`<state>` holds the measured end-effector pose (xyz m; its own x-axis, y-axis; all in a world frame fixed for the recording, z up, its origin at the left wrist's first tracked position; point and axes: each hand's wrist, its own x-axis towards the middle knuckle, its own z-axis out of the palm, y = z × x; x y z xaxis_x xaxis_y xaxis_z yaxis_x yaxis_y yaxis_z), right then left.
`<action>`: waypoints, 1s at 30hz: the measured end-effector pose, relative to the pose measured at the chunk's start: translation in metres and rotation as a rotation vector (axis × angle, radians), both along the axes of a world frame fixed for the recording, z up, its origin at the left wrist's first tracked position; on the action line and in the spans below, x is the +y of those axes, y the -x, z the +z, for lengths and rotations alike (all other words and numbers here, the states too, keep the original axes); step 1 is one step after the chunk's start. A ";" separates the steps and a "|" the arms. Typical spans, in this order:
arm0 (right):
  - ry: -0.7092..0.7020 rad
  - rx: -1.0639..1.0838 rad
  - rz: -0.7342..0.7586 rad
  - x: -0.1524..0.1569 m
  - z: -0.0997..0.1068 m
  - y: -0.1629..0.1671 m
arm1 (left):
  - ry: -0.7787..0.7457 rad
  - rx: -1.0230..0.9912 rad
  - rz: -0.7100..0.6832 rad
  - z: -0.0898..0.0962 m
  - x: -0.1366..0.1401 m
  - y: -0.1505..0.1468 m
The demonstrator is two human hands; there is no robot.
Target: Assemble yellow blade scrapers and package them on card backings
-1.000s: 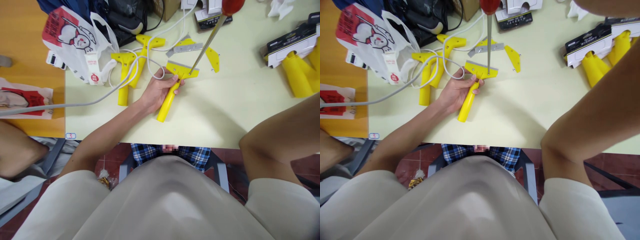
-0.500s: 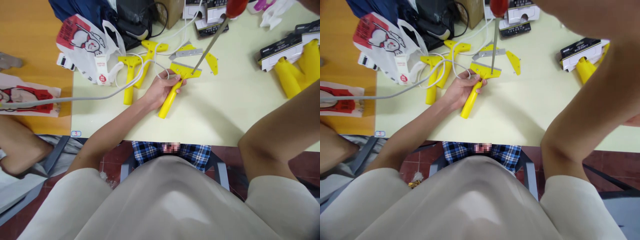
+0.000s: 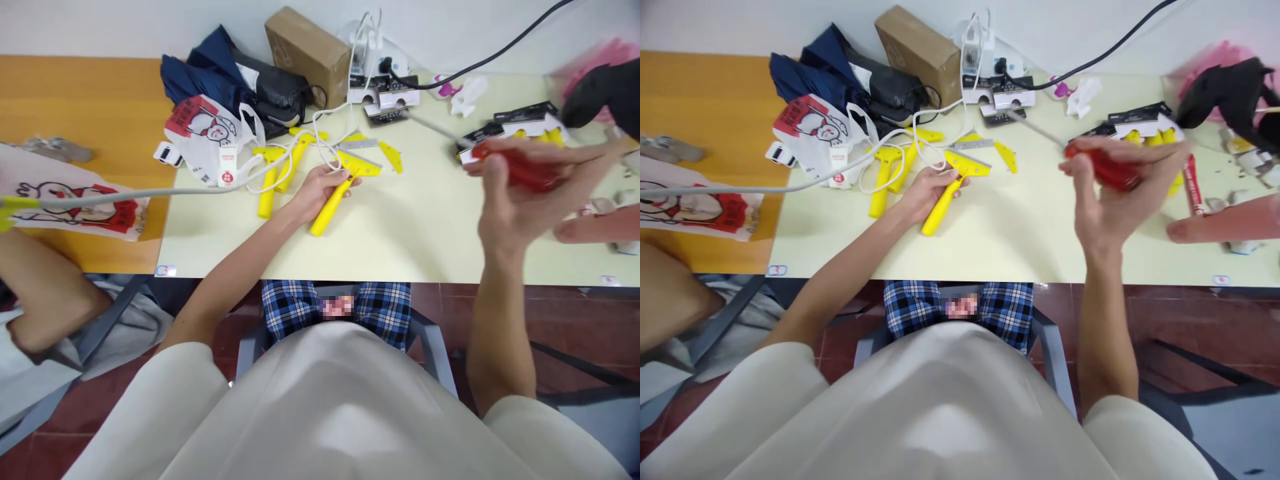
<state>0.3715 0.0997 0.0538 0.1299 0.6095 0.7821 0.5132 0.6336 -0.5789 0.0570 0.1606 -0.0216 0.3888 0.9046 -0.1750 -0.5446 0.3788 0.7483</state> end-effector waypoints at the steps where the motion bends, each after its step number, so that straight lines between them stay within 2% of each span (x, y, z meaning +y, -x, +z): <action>1: 0.007 0.012 0.008 -0.009 -0.014 0.000 | -0.009 0.011 -0.003 0.000 0.000 0.000; 2: 0.026 0.005 0.004 -0.017 -0.027 0.000 | -0.015 0.026 -0.004 0.001 -0.001 0.000; 4: 0.174 -0.115 -0.033 -0.032 -0.047 -0.003 | -0.014 0.055 0.011 0.004 -0.001 0.000; 8: 0.391 -0.403 -0.085 -0.042 -0.069 -0.009 | 0.017 0.070 0.086 0.008 0.000 0.002; 14: 0.393 -0.511 -0.021 -0.028 -0.089 -0.016 | 0.040 0.014 0.125 0.005 0.006 0.007; 19: 0.435 -0.635 -0.015 -0.023 -0.090 -0.016 | 0.054 0.020 0.129 0.003 0.007 0.005; 23: 0.463 -0.806 -0.128 -0.015 -0.083 -0.013 | 0.043 0.039 0.115 0.004 0.007 0.004; 27: 0.452 -0.926 -0.194 0.003 -0.074 -0.009 | 0.033 0.015 0.113 0.002 0.010 0.005; 30: 0.452 -0.930 -0.211 0.024 -0.069 -0.004 | 0.013 -0.012 0.112 -0.001 0.012 0.006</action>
<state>0.3754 0.1233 -0.0149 -0.2675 0.9038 0.3340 0.9508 0.3037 -0.0604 0.0508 0.1728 -0.0230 0.2878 0.9400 -0.1832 -0.5932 0.3251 0.7365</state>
